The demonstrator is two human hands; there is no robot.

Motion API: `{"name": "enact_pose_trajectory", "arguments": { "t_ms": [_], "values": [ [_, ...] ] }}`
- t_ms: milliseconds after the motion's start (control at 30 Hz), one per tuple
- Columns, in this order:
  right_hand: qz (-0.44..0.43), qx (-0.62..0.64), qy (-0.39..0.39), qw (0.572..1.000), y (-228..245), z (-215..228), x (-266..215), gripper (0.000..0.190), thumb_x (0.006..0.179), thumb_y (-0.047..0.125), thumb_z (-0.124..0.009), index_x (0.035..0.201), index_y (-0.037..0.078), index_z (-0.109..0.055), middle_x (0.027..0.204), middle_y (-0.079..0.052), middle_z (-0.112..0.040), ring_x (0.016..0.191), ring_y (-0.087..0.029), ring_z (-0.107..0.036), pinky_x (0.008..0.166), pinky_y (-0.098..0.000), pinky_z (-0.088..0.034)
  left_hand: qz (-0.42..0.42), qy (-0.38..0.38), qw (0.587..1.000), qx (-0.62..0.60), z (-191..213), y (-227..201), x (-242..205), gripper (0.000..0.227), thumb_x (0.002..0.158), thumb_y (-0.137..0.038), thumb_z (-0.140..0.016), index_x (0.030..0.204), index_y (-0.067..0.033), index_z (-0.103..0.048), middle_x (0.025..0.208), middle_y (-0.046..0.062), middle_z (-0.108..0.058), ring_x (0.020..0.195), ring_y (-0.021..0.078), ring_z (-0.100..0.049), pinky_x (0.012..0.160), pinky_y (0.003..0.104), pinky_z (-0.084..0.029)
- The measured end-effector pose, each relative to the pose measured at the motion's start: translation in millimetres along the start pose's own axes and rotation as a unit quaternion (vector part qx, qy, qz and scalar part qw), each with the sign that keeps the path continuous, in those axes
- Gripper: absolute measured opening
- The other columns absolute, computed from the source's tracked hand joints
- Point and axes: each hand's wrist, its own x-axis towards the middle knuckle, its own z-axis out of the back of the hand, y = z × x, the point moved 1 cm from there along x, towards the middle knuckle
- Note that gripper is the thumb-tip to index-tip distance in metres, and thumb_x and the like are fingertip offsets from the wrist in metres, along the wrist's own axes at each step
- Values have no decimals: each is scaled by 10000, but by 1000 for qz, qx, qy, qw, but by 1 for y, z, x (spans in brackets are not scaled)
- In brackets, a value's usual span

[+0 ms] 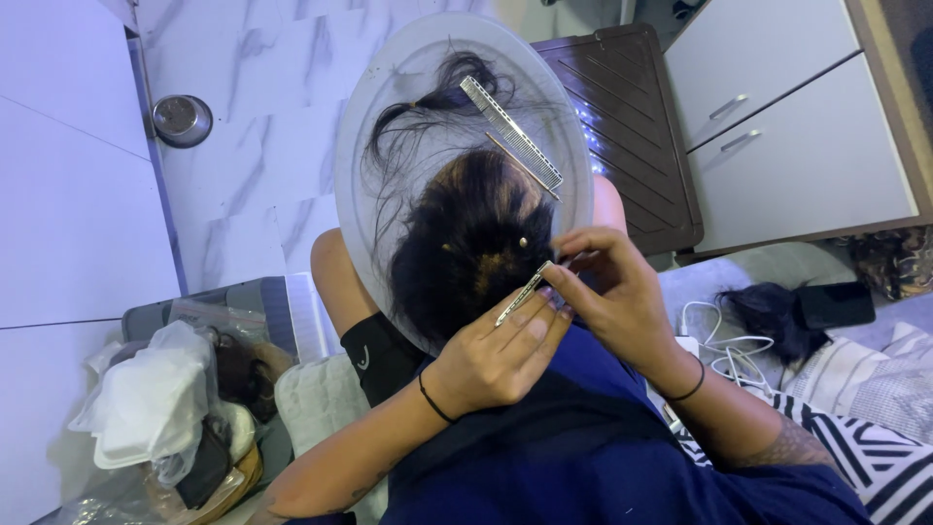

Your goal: Repairing a hairpiece by ventilating hair strands using a needle tool and a comb

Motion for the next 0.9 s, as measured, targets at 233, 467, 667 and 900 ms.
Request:
{"name": "enact_pose_trajectory", "arguments": {
  "t_ms": [233,467,667,900],
  "values": [
    [361,-218,174,890,76,8,36,81,877,149,-818,958,150,-811,1050,-73,-754,837,-266,-636,782,-386,-561,1,-11,1000,-9,-5,-2,-19,242,1008,-11,-557,844,1,-734,803,143,-686,822,292,-742,879,397,-652],
    [356,-164,331,858,80,19,75,87,954,26,-685,1008,13,-752,1005,-174,-710,849,-412,-686,719,-492,-579,-9,-30,999,-17,0,1,-12,206,1017,-6,-560,953,21,-754,887,158,-720,864,282,-761,846,390,-652],
    [301,-123,303,896,44,24,61,91,883,25,-787,973,17,-781,956,-131,-738,835,-324,-749,710,-424,-616,-4,-27,999,-30,1,2,-11,226,1027,-1,-538,956,32,-750,898,172,-719,869,294,-758,869,399,-651],
    [-187,20,297,936,-26,37,53,158,899,165,-791,925,10,-772,671,-80,-726,566,-144,-677,550,-286,-539,-5,-1,999,-33,3,3,-11,256,1038,6,-501,993,40,-751,911,174,-718,898,301,-763,902,400,-643]
  ]
}}
